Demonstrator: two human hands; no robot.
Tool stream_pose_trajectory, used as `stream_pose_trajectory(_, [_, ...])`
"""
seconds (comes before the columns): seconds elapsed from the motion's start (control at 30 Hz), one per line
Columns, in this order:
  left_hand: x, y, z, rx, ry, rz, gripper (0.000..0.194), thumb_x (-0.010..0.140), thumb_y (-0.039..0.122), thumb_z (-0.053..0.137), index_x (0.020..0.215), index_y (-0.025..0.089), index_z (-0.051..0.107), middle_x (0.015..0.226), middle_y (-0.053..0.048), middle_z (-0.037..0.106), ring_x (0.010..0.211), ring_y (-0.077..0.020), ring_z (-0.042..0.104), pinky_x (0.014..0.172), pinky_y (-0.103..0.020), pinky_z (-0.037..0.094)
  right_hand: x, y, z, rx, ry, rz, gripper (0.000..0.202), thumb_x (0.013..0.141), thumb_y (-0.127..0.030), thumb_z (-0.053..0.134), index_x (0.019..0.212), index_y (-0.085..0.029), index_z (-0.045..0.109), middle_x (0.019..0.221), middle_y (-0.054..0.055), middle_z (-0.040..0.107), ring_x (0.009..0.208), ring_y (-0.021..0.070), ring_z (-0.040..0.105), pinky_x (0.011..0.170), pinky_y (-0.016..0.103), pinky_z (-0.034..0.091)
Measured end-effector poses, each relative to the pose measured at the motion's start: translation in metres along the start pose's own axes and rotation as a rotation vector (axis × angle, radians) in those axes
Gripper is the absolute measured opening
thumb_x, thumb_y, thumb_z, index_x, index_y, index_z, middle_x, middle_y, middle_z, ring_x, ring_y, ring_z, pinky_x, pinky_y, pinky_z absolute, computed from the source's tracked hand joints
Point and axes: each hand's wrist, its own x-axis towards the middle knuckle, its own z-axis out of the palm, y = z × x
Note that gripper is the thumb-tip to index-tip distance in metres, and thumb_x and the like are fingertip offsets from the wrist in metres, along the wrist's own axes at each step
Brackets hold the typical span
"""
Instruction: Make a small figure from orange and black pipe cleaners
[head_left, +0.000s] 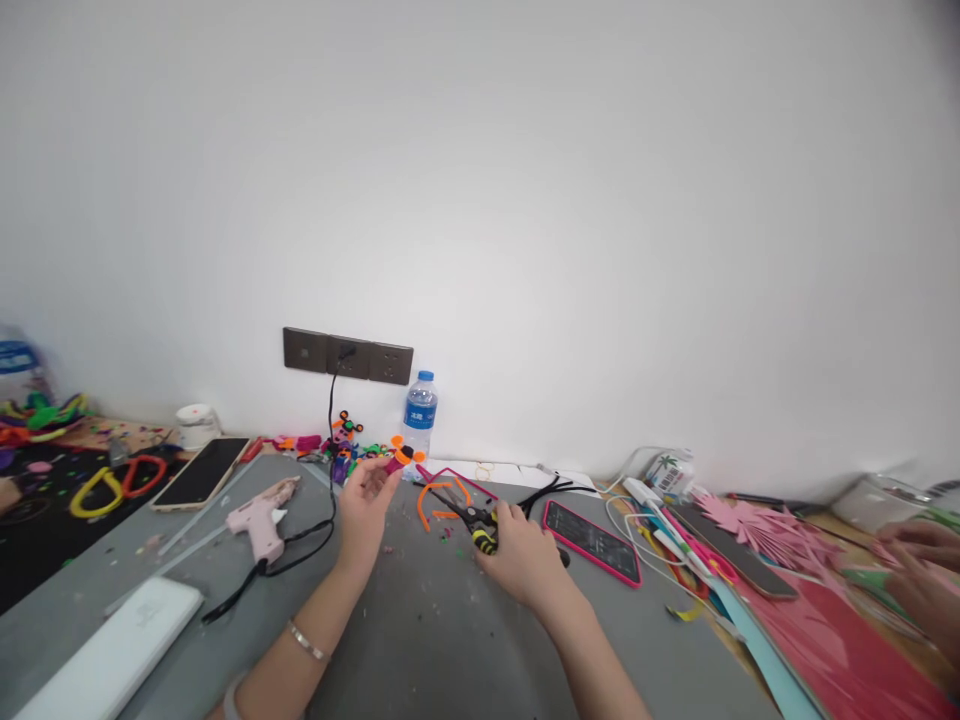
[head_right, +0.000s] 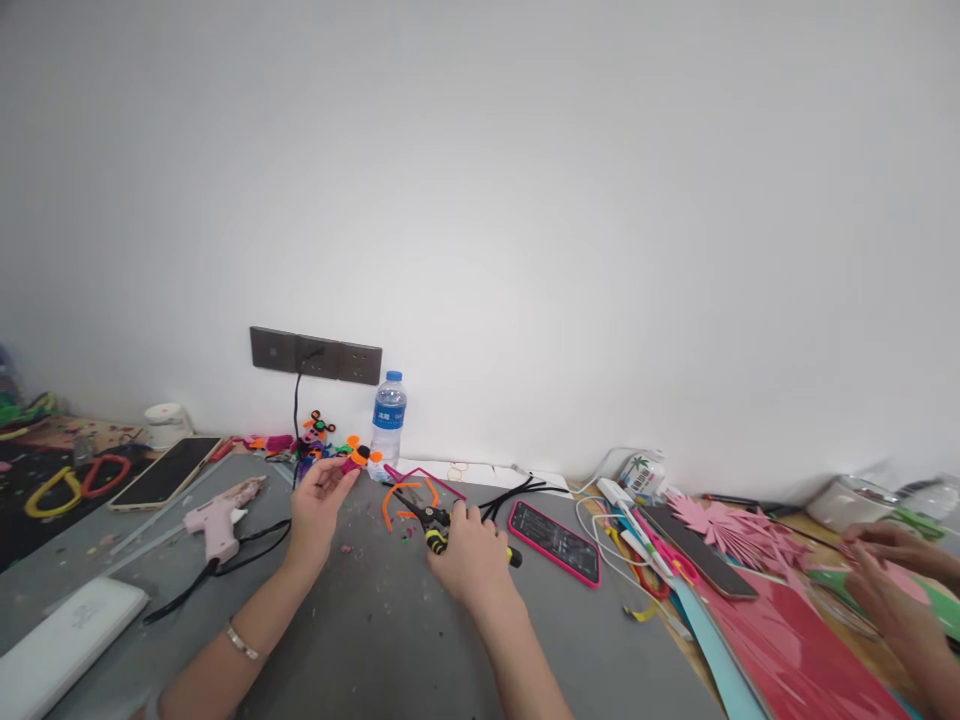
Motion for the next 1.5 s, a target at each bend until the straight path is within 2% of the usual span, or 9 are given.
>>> stream_pose_trajectory(0.27, [-0.004,-0.003,0.002,0.051,-0.108,-0.024,0.027,0.071,0.038,0.072,0.083,0.018,0.060,0.076,-0.001,0.061,0.069,-0.0153,0.058,0.065,-0.025,0.047,0.052,0.002,0.023,-0.101,0.108,0.226,0.042,0.077,-0.036,0.059,0.110,-0.009,0.058,0.112,0.024,0.059,0.106,0.0410,0.054,0.082,0.052,0.036])
stream_pose_trajectory(0.43, [-0.009,-0.005,0.008,0.051,-0.151,-0.051,0.027,0.072,0.041,0.070,0.076,0.018,0.055,0.070,0.002,0.057,0.065,-0.0140,0.055,0.061,-0.023,0.044,0.088,0.004,0.026,-0.112,0.035,0.150,0.044,0.075,-0.034,0.062,0.113,-0.011,0.059,0.119,0.023,0.057,0.114,0.0402,0.049,0.090,0.058,0.029])
stream_pose_trajectory(0.6, [-0.012,-0.009,0.012,0.038,-0.195,-0.074,0.026,0.073,0.039,0.069,0.073,0.019,0.054,0.067,0.003,0.054,0.061,-0.0127,0.053,0.055,-0.021,0.042,0.123,0.009,0.027,-0.066,-0.056,-0.021,0.054,0.062,-0.031,0.075,0.113,-0.018,0.062,0.120,0.017,0.060,0.122,0.0380,0.043,0.101,0.065,0.009])
stream_pose_trajectory(0.77, [-0.011,-0.013,0.013,0.049,-0.208,-0.076,0.026,0.071,0.038,0.070,0.074,0.018,0.054,0.071,0.001,0.057,0.066,-0.0138,0.055,0.055,-0.020,0.042,0.144,0.028,0.030,0.062,-0.104,-0.136,0.051,0.060,-0.029,0.078,0.110,-0.028,0.064,0.118,0.007,0.063,0.118,0.0347,0.047,0.101,0.065,0.013])
stream_pose_trajectory(0.97, [-0.010,-0.015,0.014,0.022,-0.203,-0.173,0.032,0.067,0.043,0.072,0.070,0.020,0.050,0.069,0.003,0.054,0.067,-0.0145,0.056,0.058,-0.021,0.043,0.129,0.032,0.030,0.252,0.043,-0.162,0.033,0.077,-0.030,0.064,0.110,-0.024,0.063,0.120,0.009,0.061,0.119,0.0330,0.046,0.101,0.064,0.017])
stream_pose_trajectory(1.07, [-0.012,-0.015,0.015,0.018,-0.233,-0.206,0.032,0.066,0.043,0.072,0.071,0.020,0.051,0.069,0.003,0.056,0.068,-0.0153,0.057,0.058,-0.022,0.043,0.108,0.018,0.025,0.431,0.101,-0.262,0.030,0.090,-0.036,0.045,0.115,-0.025,0.059,0.120,0.006,0.062,0.114,0.0227,0.054,0.099,0.044,0.036])
stream_pose_trajectory(1.1, [-0.013,-0.015,0.015,0.027,-0.247,-0.208,0.032,0.066,0.043,0.073,0.071,0.020,0.051,0.069,0.003,0.056,0.068,-0.0153,0.057,0.058,-0.022,0.043,0.100,0.012,0.024,0.679,0.071,-0.352,0.031,0.092,-0.038,0.043,0.113,-0.022,0.060,0.115,0.008,0.064,0.108,0.0224,0.058,0.094,0.040,0.042])
stream_pose_trajectory(1.23, [-0.015,-0.016,0.016,0.055,-0.341,-0.205,0.029,0.066,0.040,0.073,0.071,0.019,0.053,0.067,0.003,0.055,0.063,-0.0144,0.056,0.055,-0.022,0.043,0.074,-0.008,0.030,1.214,-0.080,-0.523,0.032,0.085,-0.044,0.057,0.109,-0.023,0.061,0.112,0.006,0.065,0.103,0.0222,0.060,0.089,0.035,0.047])
stream_pose_trajectory(1.5, [-0.017,-0.019,0.016,0.045,-0.509,-0.265,0.027,0.074,0.042,0.067,0.070,0.018,0.056,0.061,0.003,0.056,0.057,-0.0128,0.054,0.054,-0.022,0.043,0.068,-0.010,0.054,1.425,-0.143,-0.449,0.034,0.077,-0.046,0.066,0.100,-0.020,0.062,0.090,0.003,0.065,0.078,0.0185,0.062,0.072,0.032,0.050])
